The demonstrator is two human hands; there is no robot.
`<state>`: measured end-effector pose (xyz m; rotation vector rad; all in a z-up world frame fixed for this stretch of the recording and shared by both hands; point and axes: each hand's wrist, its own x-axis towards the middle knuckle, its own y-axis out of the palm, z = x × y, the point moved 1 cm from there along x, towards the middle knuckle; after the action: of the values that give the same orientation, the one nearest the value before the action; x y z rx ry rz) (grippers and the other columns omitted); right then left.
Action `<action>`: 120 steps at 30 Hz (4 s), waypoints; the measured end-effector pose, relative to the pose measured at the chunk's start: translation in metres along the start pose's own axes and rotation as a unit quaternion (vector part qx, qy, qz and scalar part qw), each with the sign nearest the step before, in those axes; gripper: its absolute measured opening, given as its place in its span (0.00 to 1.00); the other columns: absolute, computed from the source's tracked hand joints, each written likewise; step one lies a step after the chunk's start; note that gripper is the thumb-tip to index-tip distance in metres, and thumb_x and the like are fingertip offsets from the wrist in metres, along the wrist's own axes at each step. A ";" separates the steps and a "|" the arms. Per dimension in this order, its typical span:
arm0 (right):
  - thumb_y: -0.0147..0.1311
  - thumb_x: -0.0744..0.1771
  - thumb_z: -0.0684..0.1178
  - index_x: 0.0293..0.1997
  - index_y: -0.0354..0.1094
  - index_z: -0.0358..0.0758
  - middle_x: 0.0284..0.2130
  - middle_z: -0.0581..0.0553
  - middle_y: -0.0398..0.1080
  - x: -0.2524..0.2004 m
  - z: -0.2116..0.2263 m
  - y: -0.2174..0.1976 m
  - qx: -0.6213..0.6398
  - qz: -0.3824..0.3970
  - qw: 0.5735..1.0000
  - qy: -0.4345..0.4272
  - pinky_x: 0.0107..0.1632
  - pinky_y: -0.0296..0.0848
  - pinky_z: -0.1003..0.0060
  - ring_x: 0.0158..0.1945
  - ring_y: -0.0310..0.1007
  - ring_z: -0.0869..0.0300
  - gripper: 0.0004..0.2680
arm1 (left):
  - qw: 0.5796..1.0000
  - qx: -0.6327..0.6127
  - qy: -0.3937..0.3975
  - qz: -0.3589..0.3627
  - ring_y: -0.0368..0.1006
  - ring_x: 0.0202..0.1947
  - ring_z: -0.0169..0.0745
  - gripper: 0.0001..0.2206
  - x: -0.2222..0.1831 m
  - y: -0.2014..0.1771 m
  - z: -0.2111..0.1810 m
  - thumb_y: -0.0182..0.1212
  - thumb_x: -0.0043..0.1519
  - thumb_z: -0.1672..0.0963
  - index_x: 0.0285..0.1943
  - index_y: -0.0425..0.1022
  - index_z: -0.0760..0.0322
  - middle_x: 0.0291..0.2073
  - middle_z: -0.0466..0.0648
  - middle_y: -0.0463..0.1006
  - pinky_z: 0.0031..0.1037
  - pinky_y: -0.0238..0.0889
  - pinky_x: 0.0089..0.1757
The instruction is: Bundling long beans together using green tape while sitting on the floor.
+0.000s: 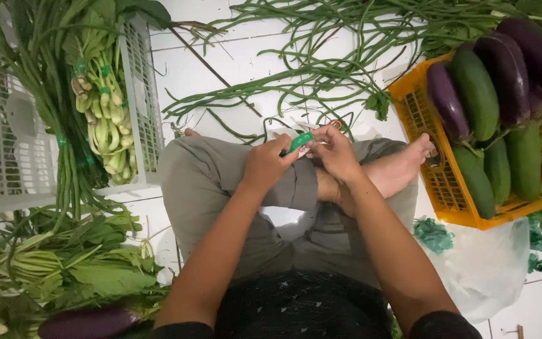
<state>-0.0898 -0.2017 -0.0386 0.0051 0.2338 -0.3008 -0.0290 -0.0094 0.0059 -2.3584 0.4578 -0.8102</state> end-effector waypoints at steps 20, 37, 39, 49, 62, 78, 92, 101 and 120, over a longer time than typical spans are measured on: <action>0.53 0.67 0.33 0.55 0.65 0.30 0.42 0.32 0.73 0.008 -0.014 -0.003 0.028 0.000 0.999 0.017 0.44 0.85 0.58 0.39 0.79 0.56 0.11 | 0.932 0.029 -0.046 0.359 0.81 0.39 0.60 0.07 0.059 -0.059 -0.023 0.54 0.68 0.53 0.47 0.72 0.57 0.38 0.54 0.85 0.46 0.73 0.42; 0.53 0.70 0.41 0.44 0.66 0.31 0.22 0.42 0.70 0.013 -0.022 0.002 0.016 0.019 1.000 -0.003 0.26 0.77 0.68 0.22 0.75 0.60 0.04 | 0.962 -0.034 0.009 0.269 0.72 0.42 0.65 0.07 0.070 -0.032 -0.011 0.38 0.71 0.58 0.48 0.61 0.68 0.34 0.57 0.67 0.47 0.67 0.46; 0.53 0.70 0.42 0.42 0.67 0.32 0.20 0.45 0.68 0.005 -0.001 0.006 0.016 0.017 1.000 0.001 0.25 0.74 0.70 0.21 0.72 0.62 0.03 | 0.969 -0.085 -0.001 0.231 0.72 0.44 0.61 0.08 0.064 -0.018 -0.009 0.36 0.72 0.58 0.49 0.62 0.67 0.36 0.56 0.68 0.44 0.67 0.48; 0.53 0.71 0.45 0.52 0.69 0.36 0.31 0.47 0.68 0.002 -0.005 -0.007 0.017 -0.147 0.982 -0.116 0.36 0.69 0.68 0.34 0.69 0.63 0.06 | 0.983 -0.120 -0.051 0.128 0.73 0.28 0.54 0.09 0.047 0.024 -0.012 0.31 0.73 0.57 0.48 0.60 0.64 0.30 0.52 0.68 0.39 0.70 0.31; 0.57 0.69 0.42 0.45 0.70 0.36 0.23 0.49 0.73 -0.004 0.002 0.003 0.056 -0.079 0.993 -0.073 0.25 0.68 0.74 0.22 0.70 0.68 0.03 | 0.994 0.029 -0.063 0.085 0.78 0.34 0.54 0.12 0.028 0.054 -0.016 0.37 0.73 0.52 0.53 0.65 0.59 0.31 0.47 0.73 0.46 0.74 0.33; 0.38 0.74 0.44 0.52 0.56 0.43 0.18 0.39 0.67 0.007 0.014 0.003 0.096 -0.092 0.991 -0.015 0.20 0.74 0.66 0.16 0.72 0.53 0.03 | 0.820 0.335 -0.242 0.396 0.60 0.66 0.55 0.30 0.089 0.005 0.237 0.56 0.66 0.50 0.75 0.56 0.62 0.64 0.55 0.66 0.56 0.47 0.63; 0.41 0.73 0.43 0.52 0.56 0.41 0.17 0.36 0.69 0.017 -0.008 0.000 0.120 -0.036 0.992 -0.020 0.18 0.73 0.63 0.15 0.74 0.51 0.03 | 0.869 0.244 -0.199 0.381 0.78 0.43 0.55 0.12 0.123 -0.028 0.192 0.47 0.68 0.57 0.56 0.70 0.69 0.39 0.57 0.78 0.47 0.69 0.46; 0.40 0.73 0.42 0.52 0.54 0.41 0.18 0.40 0.67 0.010 -0.005 0.003 0.080 -0.055 0.993 -0.063 0.22 0.76 0.63 0.16 0.73 0.54 0.03 | 0.786 -0.305 -0.408 0.350 0.57 0.14 0.23 0.16 0.153 -0.070 0.038 0.52 0.69 0.55 0.56 0.70 0.77 0.19 0.35 0.60 0.15 0.58 0.20; 0.50 0.70 0.45 0.43 0.67 0.40 0.16 0.43 0.74 -0.016 0.094 0.033 -0.218 0.105 0.970 -0.022 0.21 0.69 0.67 0.12 0.69 0.59 0.02 | 0.839 -0.325 -0.289 0.328 0.44 0.75 0.67 0.26 0.045 -0.063 -0.057 0.32 0.72 0.57 0.80 0.42 0.73 0.73 0.73 0.49 0.55 0.38 0.68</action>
<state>-0.0740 -0.1690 0.0552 -0.4084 0.2498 -0.0343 -0.0238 -0.0072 0.1020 -2.5642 1.3174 0.4545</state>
